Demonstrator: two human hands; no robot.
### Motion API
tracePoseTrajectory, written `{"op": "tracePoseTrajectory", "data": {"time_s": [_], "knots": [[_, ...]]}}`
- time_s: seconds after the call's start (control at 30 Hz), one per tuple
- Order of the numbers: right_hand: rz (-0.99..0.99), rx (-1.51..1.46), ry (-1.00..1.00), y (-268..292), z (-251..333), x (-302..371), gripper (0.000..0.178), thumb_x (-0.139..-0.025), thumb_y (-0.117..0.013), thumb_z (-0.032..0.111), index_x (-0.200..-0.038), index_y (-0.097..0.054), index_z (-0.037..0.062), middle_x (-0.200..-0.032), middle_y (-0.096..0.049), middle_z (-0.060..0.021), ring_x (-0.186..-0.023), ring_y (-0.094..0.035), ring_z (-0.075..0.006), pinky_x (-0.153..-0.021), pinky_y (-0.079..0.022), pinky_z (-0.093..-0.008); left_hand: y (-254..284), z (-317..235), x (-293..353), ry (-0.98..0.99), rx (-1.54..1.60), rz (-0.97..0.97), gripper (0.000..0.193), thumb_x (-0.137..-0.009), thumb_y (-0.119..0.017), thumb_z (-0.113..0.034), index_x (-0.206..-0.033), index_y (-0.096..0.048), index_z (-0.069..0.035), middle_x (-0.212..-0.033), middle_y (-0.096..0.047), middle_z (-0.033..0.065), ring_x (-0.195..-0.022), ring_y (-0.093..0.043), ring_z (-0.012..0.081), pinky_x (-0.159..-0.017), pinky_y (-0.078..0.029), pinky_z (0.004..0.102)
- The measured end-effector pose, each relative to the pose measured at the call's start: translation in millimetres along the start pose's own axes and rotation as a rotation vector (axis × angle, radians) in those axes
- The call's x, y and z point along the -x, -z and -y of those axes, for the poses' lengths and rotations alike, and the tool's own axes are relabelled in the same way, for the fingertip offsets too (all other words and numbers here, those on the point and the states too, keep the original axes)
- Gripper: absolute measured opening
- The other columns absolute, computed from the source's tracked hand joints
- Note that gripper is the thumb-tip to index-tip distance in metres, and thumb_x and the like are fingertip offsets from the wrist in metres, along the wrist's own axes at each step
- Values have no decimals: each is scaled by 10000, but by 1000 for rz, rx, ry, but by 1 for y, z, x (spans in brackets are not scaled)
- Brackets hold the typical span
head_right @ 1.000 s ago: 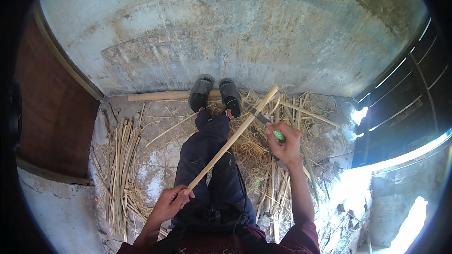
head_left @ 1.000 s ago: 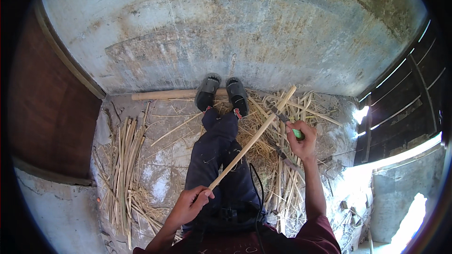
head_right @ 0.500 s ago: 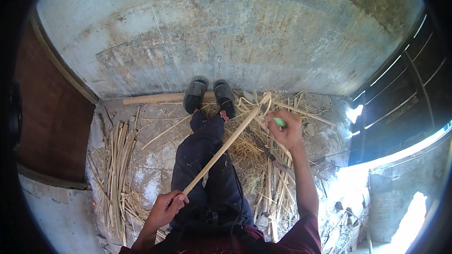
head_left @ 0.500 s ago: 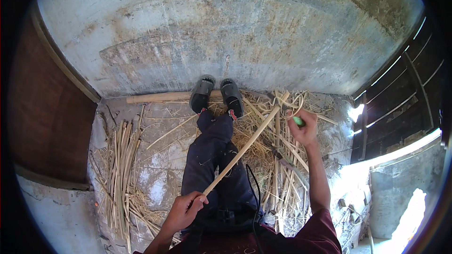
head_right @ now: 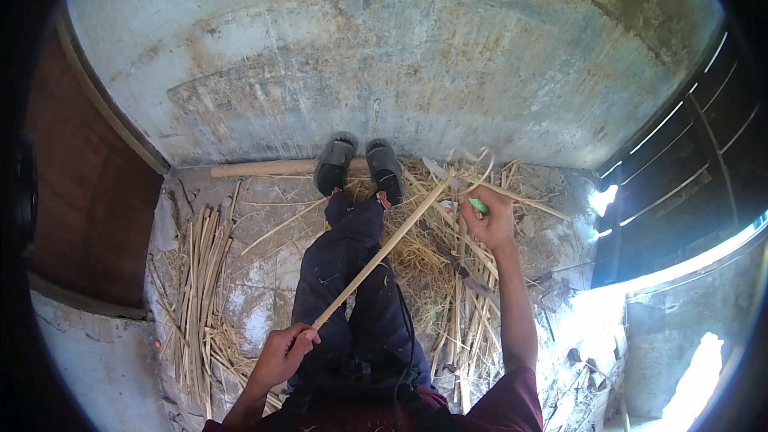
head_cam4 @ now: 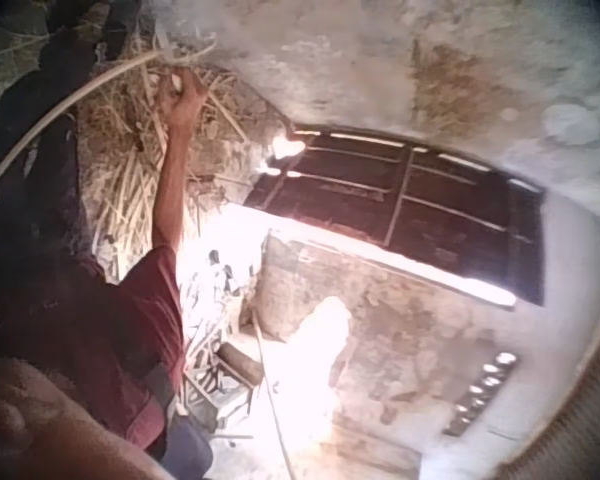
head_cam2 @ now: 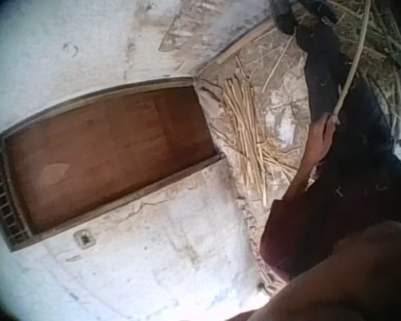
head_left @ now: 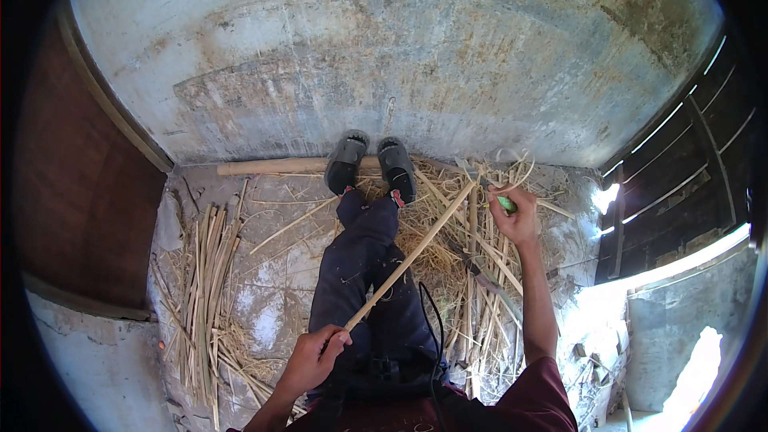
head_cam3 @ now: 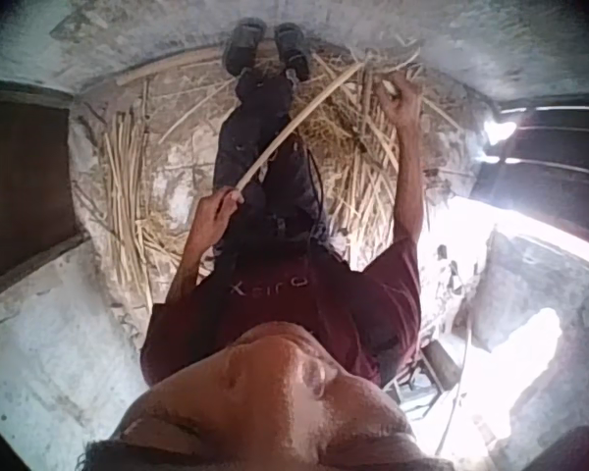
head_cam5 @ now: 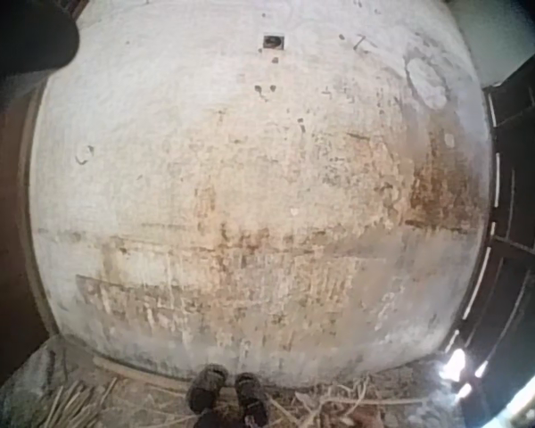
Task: The person uses a knife to shave thin strips from a length of wood, removing small pieces and splinters.
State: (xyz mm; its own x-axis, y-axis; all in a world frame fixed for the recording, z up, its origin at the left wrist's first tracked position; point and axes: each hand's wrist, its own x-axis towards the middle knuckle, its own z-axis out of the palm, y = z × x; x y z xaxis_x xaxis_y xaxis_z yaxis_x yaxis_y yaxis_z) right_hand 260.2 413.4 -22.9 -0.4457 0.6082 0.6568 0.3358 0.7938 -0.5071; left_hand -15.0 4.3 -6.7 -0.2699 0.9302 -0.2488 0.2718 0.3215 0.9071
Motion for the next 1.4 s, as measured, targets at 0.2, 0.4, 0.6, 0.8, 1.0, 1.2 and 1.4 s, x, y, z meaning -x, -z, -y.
{"op": "tracePoseTrajectory", "data": {"time_s": [0.2, 0.4, 0.6, 0.8, 1.0, 1.2, 1.4], "knots": [[6, -59, -2, -13, -9, 10, 66, -920, -775, 75, -913, -760, 10, -829, -763, -144, -651, -712, -256, -618, -522, -370, 1, 4, -4, -48, -45, -47, 288, -1142, -589, -209, -1027, -738, 9, -726, -671, 76, -630, -616, 132, -612, -482, 300], [89, -237, -326, -43, -24, 36, 177, -941, -778, 116, -1033, -667, 13, -773, -724, -105, -653, -651, -182, -637, -487, -333, 3, 22, -13, -85, -122, -77, 274, -1126, -619, -210, -1034, -743, 16, -732, -697, 107, -617, -632, 179, -608, -486, 331], [211, -109, -487, -66, -15, 46, 267, -970, -727, 139, -1174, -579, 50, -775, -686, -153, -712, -673, -269, -685, -503, -423, -2, 24, -14, -27, -265, -115, 254, -1070, -729, -246, -1023, -715, 3, -717, -677, 198, -613, -688, 361, -589, -499, 443], [340, 51, -514, -78, -19, 60, 195, -1003, -608, 142, -1155, -682, 44, -879, -708, -212, -837, -711, -420, -795, -531, -504, -9, 15, -20, -114, -303, -171, 265, -1043, -764, -259, -1010, -703, -4, -730, -690, 194, -655, -709, 390, -615, -529, 457], [395, -11, -382, -103, 26, 81, 262, -964, -672, 146, -1205, -702, 48, -923, -716, -299, -926, -695, -530, -792, -541, -604, -15, 13, -31, -142, -291, -234, 255, -1019, -795, -213, -1060, -702, 21, -742, -697, 169, -603, -659, 281, -591, -497, 391], [363, -115, -271, -110, 69, 101, 217, -908, -666, 58, -1118, -707, 22, -903, -717, -249, -877, -708, -493, -787, -546, -555, -24, 9, -55, -148, -110, -141, 239, -1058, -753, -224, -1097, -700, 5, -771, -695, 151, -619, -624, 229, -611, -490, 371], [276, -117, -201, -106, 99, 101, 201, -873, -688, 54, -1074, -701, 50, -867, -702, -203, -823, -719, -460, -719, -561, -532, -36, 2, -89, -153, -24, -107, 272, -1150, -594, -251, -1129, -703, -2, -730, -614, 108, -636, -591, 193, -620, -464, 362]]}}
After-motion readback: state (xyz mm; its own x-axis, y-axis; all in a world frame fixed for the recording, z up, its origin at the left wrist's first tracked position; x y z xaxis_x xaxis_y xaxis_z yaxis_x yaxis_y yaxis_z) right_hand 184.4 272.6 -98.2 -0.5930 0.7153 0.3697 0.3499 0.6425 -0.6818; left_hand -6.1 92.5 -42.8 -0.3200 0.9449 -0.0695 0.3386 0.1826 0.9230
